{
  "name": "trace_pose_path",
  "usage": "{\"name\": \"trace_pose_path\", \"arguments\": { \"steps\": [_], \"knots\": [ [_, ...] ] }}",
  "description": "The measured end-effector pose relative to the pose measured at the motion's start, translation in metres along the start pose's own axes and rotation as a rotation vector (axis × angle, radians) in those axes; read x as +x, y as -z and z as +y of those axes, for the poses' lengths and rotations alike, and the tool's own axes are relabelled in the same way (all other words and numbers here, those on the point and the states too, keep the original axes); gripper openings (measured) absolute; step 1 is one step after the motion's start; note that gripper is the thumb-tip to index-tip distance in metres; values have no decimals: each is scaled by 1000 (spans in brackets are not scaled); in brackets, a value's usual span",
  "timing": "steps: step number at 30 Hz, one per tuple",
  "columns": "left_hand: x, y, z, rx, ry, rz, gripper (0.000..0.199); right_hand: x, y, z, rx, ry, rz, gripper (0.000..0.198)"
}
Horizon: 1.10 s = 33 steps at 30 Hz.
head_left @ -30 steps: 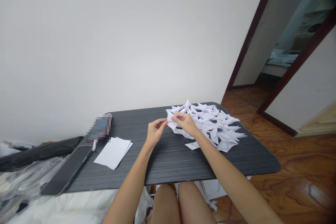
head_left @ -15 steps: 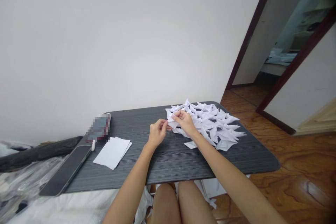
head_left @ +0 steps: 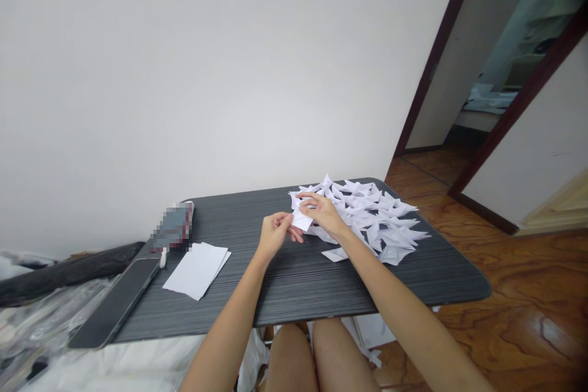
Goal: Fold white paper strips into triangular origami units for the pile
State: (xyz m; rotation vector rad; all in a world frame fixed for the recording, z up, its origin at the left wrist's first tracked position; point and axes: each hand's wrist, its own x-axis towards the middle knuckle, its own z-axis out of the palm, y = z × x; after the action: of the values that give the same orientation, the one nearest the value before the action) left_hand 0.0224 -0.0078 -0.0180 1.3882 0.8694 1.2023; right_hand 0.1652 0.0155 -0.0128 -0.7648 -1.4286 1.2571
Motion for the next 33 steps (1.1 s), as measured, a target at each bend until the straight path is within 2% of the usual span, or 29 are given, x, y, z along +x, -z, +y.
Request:
{"name": "trace_pose_path", "arguments": {
  "steps": [2,5,9,13,18,21,24,26,29,33],
  "knots": [
    [1,2,1,-56,9,13,40,0,3,-1,19,-17,-59,36],
    [2,4,3,-109,26,38,63,-1,6,-4,8,1,-136,28],
    [3,6,2,-136,22,31,68,-4,9,-11,15,-14,-225,19],
    [3,10,2,-49,-87,-5,61,-7,12,-19,122,-100,-199,15],
    [-3,12,12,457,-416,-8,33,-4,14,-20,267,-177,-154,13],
    [-7,11,17,575,-518,67,19,-4,14,-19,268,-210,-202,9],
    [-8,10,18,559,-446,104,23,-5,13,-19,216,-183,-251,24],
    [-7,10,17,484,-339,79,28,-7,11,-20,70,-134,-249,33],
    [-5,9,15,289,-171,5,31,-10,7,-22,-184,-38,-181,28],
    [-3,6,12,94,-70,-4,31,-11,4,-23,-183,11,-177,22]
  ]
}}
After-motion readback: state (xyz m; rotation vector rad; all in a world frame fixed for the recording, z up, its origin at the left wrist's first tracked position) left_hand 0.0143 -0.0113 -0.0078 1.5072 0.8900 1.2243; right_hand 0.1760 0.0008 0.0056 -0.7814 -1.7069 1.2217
